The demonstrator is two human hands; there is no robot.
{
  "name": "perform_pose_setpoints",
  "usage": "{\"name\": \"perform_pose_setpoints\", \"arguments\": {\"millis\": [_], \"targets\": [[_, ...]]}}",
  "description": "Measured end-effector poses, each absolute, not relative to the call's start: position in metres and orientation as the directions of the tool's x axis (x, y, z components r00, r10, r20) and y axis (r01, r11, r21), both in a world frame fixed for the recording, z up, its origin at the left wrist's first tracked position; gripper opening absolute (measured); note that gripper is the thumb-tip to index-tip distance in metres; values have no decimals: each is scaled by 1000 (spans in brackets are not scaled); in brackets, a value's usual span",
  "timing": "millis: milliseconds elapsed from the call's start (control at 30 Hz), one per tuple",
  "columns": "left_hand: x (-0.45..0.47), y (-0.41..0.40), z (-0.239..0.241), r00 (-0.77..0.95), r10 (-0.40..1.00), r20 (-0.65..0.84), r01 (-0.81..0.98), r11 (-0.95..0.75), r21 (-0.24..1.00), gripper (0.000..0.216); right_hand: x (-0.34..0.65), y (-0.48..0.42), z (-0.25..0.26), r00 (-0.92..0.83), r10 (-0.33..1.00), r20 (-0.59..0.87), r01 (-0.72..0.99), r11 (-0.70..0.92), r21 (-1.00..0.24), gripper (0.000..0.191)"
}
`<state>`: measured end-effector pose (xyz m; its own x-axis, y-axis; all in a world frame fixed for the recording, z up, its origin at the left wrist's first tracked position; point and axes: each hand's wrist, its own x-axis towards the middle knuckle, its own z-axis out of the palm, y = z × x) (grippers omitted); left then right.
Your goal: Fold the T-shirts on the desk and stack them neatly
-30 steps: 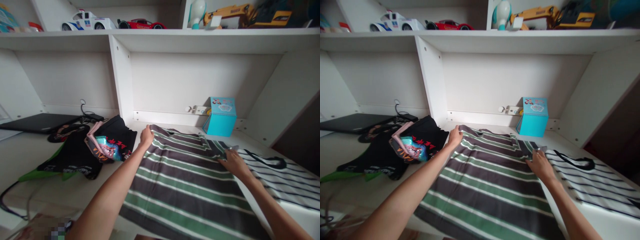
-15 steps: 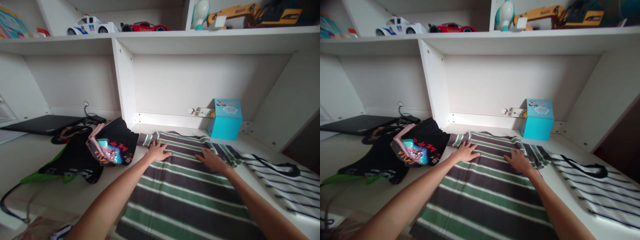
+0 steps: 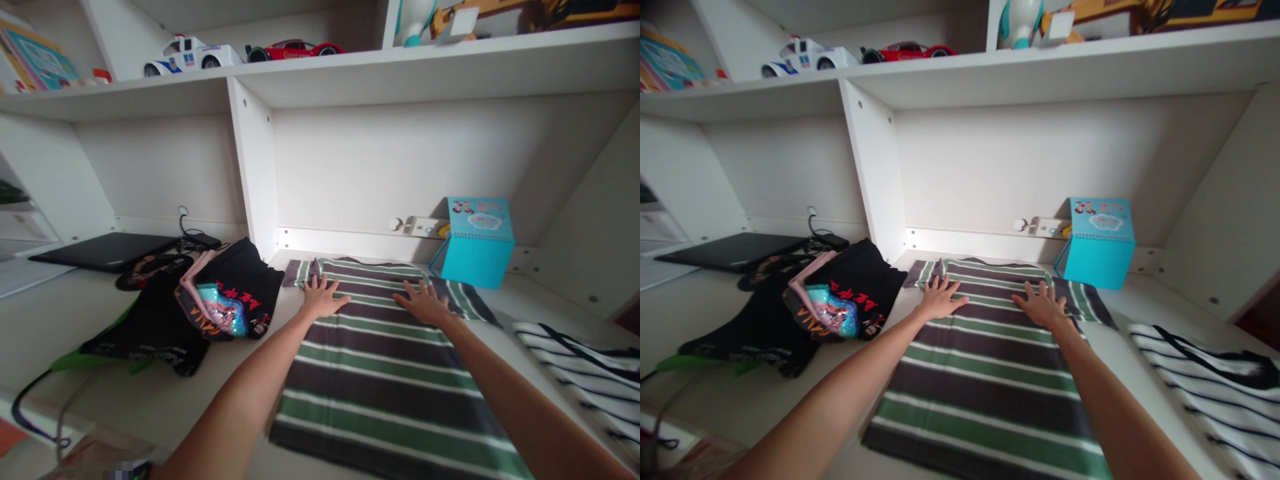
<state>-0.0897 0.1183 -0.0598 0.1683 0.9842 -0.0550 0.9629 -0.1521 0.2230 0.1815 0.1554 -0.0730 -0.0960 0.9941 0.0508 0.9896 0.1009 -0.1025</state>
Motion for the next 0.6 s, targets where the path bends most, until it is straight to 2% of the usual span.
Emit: {"name": "perform_pose_setpoints", "arguments": {"millis": [167,333,500,600], "targets": [[-82,112,-50,141,990,30,975,-144,169,72,141,100,-65,-347,937,24,932,348,-96,69],[-75,75,-51,249,964,-92,949,-224,224,73,139,51,-81,-461,887,-32,886,458,-66,58],[-83,57,-70,291,957,12,937,-287,201,75,144,42,-99,-368,925,94,929,370,-1,62],[-83,57,-69,285,958,26,936,-284,206,75,138,39,-99,-325,940,100,946,323,32,63]]}}
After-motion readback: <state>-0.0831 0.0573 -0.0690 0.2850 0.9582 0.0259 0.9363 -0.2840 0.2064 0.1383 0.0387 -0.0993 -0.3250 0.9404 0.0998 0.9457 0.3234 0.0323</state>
